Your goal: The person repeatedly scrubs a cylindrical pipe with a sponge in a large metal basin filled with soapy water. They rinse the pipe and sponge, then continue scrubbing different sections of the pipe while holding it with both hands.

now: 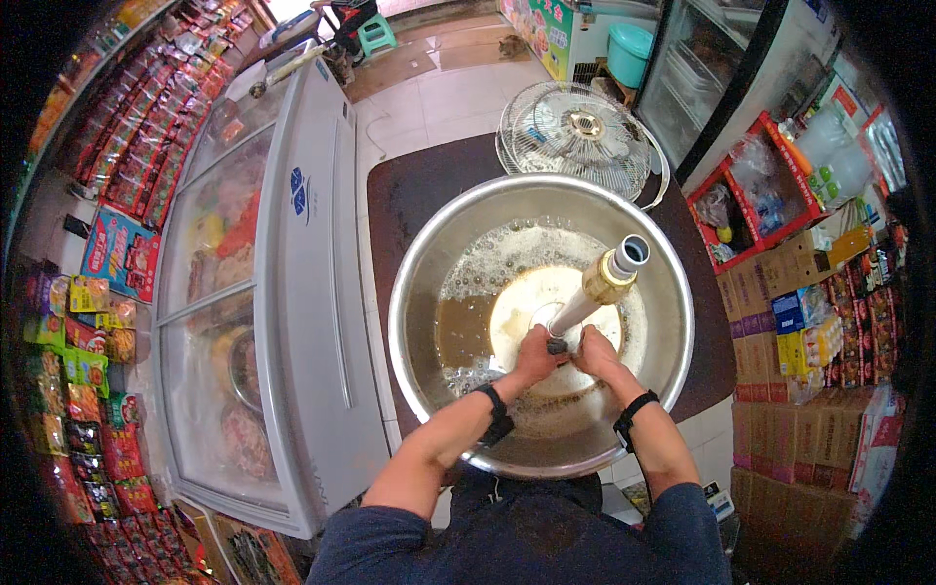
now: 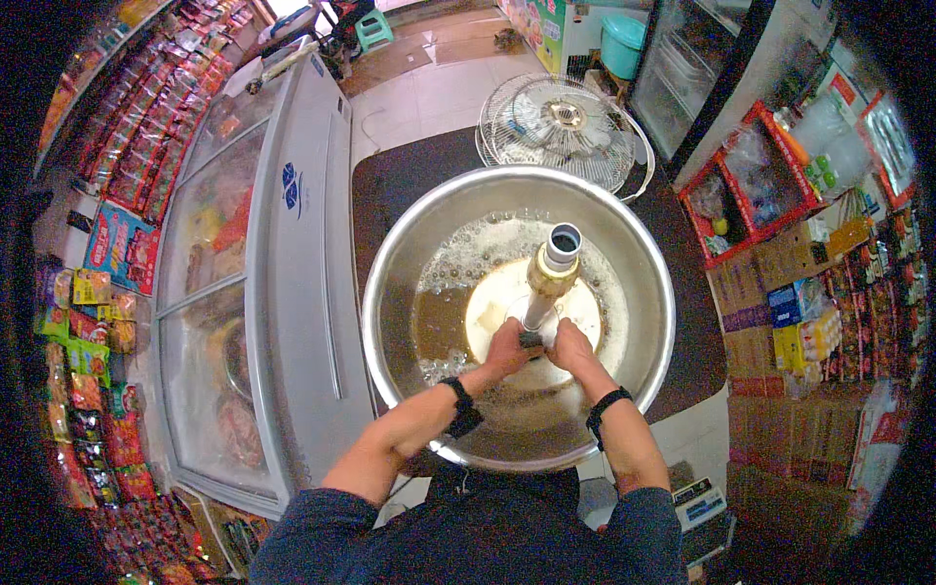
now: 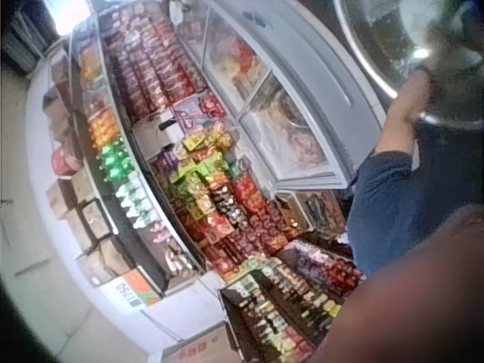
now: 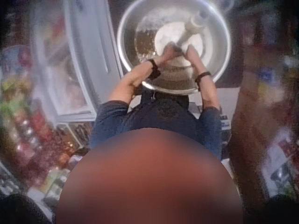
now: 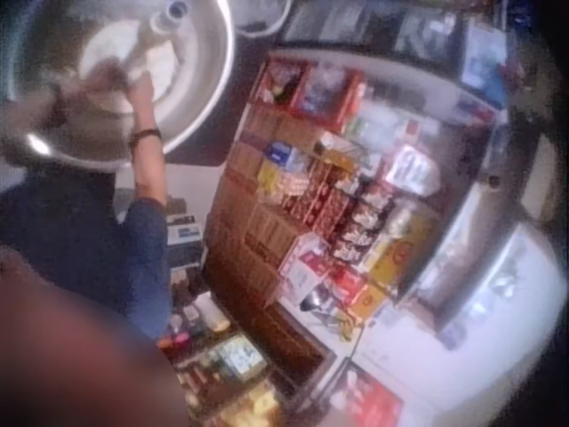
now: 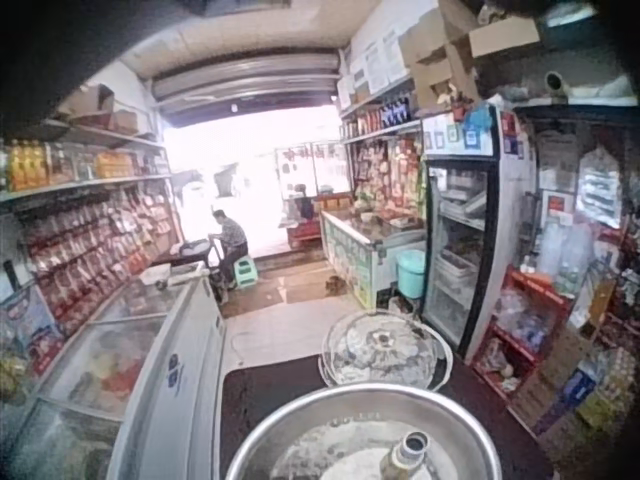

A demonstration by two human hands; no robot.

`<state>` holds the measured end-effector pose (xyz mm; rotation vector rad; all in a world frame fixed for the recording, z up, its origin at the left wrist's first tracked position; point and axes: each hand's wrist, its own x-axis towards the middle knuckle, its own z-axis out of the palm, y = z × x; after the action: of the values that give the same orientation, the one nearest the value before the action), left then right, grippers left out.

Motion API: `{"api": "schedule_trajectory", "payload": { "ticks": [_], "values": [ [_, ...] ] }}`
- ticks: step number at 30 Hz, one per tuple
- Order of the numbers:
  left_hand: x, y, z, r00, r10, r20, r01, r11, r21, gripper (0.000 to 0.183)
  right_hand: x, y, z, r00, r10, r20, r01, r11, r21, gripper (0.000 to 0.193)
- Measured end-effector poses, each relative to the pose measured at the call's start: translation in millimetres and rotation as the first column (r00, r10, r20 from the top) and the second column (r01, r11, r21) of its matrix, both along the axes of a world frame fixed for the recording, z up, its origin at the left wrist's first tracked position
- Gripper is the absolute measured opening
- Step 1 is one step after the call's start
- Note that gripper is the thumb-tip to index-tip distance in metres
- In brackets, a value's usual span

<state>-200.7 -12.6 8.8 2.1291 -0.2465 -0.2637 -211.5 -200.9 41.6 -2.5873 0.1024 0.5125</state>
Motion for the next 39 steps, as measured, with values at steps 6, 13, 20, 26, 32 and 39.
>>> {"api": "schedule_trajectory", "payload": {
  "ticks": [6, 13, 20, 26, 32, 39],
  "values": [
    [-8, -25, 1, 0.965, 0.05, -0.257, -0.059, 0.998, -0.027, 0.053, -13, -9, 4, 0.994, 0.104, -0.044, -0.098, 0.987, 0.124, 0.073],
    [29, 27, 17, 0.949, -0.278, -0.151, 0.301, 0.941, 0.156, 0.051, -26, 11, 2, 0.981, -0.01, 0.195, -0.028, 0.981, 0.193, 0.046],
    [27, 40, 27, 0.961, -0.266, -0.073, 0.276, 0.923, 0.269, 0.072, 10, -28, 20, 0.96, -0.158, 0.231, 0.104, 0.968, 0.229, 0.038],
    [35, 14, 37, 0.958, -0.239, -0.16, 0.284, 0.877, 0.387, 0.062, 81, 10, 2, 0.908, -0.076, 0.412, 0.002, 0.984, 0.179, 0.027],
    [33, 11, 49, 0.962, -0.182, -0.203, 0.252, 0.879, 0.405, 0.072, 50, -8, -13, 0.936, -0.11, 0.335, 0.06, 0.986, 0.155, 0.023],
    [52, 33, 3, 0.924, -0.381, -0.036, 0.375, 0.884, 0.278, 0.075, -30, 56, -10, 0.963, -0.132, 0.233, 0.077, 0.97, 0.231, 0.037]
  ]
}}
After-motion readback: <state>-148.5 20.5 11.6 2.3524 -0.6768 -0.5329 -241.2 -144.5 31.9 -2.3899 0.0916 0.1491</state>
